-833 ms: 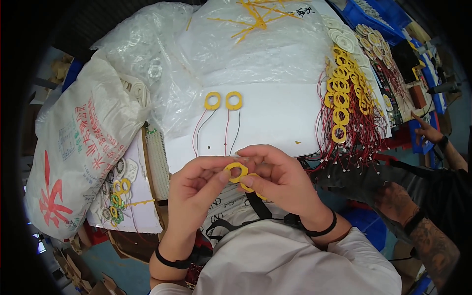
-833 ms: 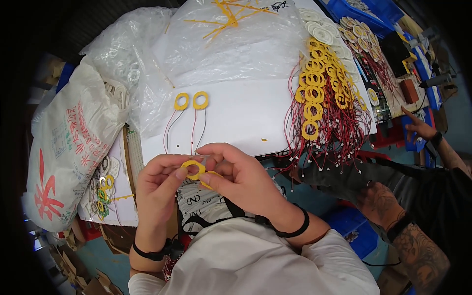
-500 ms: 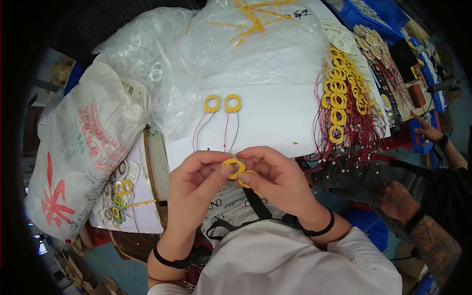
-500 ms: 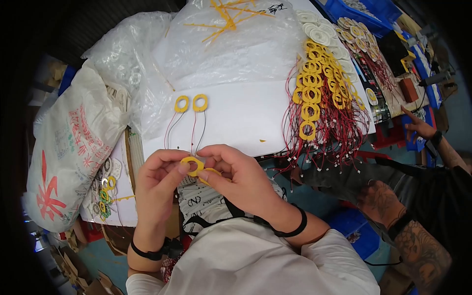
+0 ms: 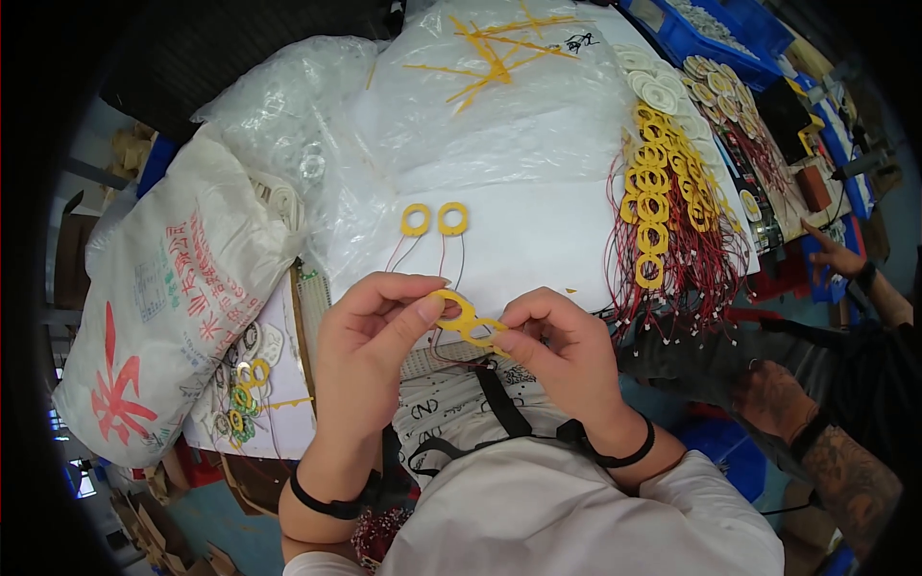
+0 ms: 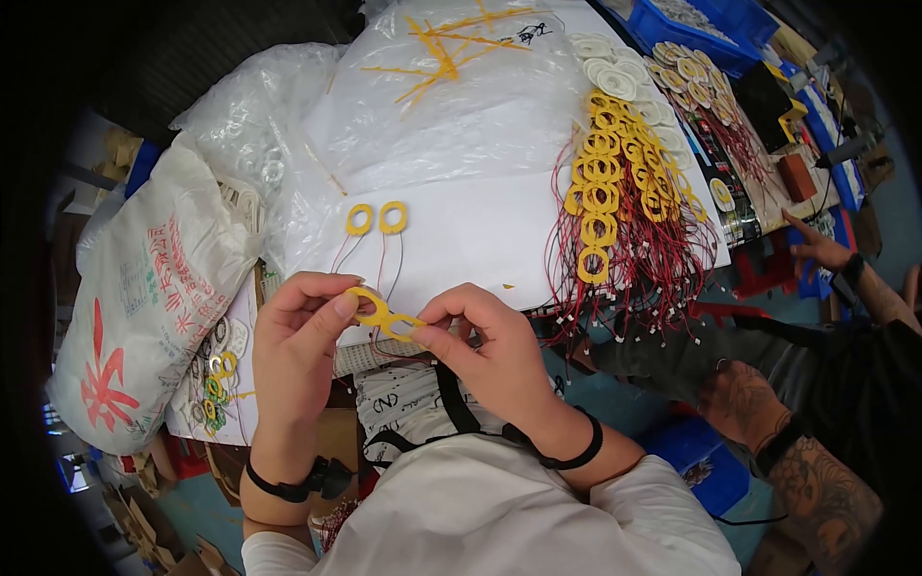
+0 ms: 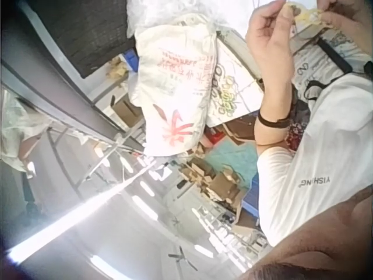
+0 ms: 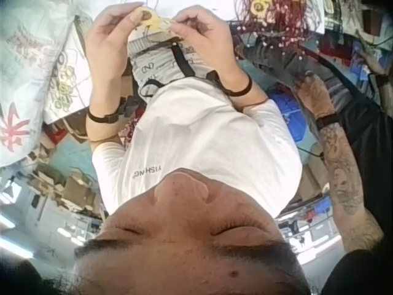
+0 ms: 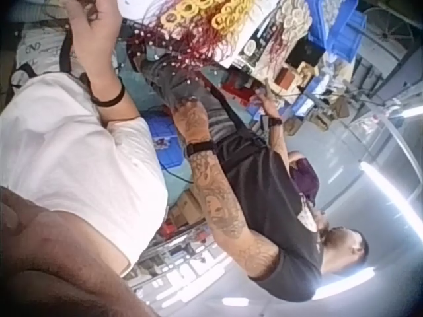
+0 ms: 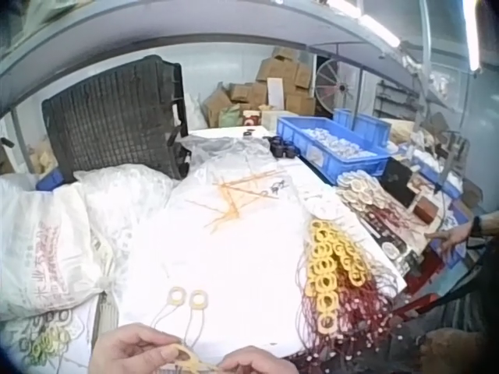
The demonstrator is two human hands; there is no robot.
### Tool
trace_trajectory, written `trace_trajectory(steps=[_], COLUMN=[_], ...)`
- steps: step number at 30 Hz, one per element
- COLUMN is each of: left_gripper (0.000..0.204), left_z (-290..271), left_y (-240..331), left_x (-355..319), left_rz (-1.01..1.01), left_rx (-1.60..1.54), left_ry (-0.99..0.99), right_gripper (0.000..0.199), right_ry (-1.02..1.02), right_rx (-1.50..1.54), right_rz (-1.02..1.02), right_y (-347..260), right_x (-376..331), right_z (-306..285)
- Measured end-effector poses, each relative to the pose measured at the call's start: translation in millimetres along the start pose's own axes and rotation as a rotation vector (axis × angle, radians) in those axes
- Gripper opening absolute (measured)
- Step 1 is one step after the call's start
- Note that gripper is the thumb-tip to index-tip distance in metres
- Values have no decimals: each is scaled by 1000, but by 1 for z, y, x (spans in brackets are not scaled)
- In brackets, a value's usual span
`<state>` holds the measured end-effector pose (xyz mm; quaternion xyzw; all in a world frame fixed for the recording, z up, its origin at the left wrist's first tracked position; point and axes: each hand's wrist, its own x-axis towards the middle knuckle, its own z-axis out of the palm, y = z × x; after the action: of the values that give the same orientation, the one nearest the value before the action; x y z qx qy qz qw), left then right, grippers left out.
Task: Assembling small yellow magnetic rings by threading wires through them and organizing them on the table.
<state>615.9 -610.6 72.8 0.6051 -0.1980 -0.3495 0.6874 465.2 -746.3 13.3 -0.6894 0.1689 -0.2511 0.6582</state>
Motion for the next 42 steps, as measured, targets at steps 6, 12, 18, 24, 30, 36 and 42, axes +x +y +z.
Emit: trace_trajectory(steps=[6, 12, 18, 24, 30, 36, 42], left_gripper=[15, 11, 13, 11, 13, 11, 11], left_z=[1, 28, 31, 35, 42, 42, 31], left_y=[9, 23, 38, 21, -3, -6, -15], left_x=[14, 20, 55, 119, 149, 155, 158], left_rz=[-67, 645, 129, 33, 195, 163, 242], left_rx=[24, 821, 552, 768, 1004, 1067, 1059], left_ry=[-92, -81, -132, -386, -366, -361, -357], right_gripper=[12, 13, 13, 13, 13, 13, 22], right_ry=[20, 140, 186, 182, 150, 121, -8], right_rx=[182, 438, 481, 634, 597, 656, 1004], right_rz=[-41, -40, -302, -382, -353, -316, -239], right_y=[12, 10, 23, 27, 26, 19, -25], right_x=[-1, -2, -2, -10, -15, -17, -22], right_z=[1, 3, -3, -4, -10, -18, -42])
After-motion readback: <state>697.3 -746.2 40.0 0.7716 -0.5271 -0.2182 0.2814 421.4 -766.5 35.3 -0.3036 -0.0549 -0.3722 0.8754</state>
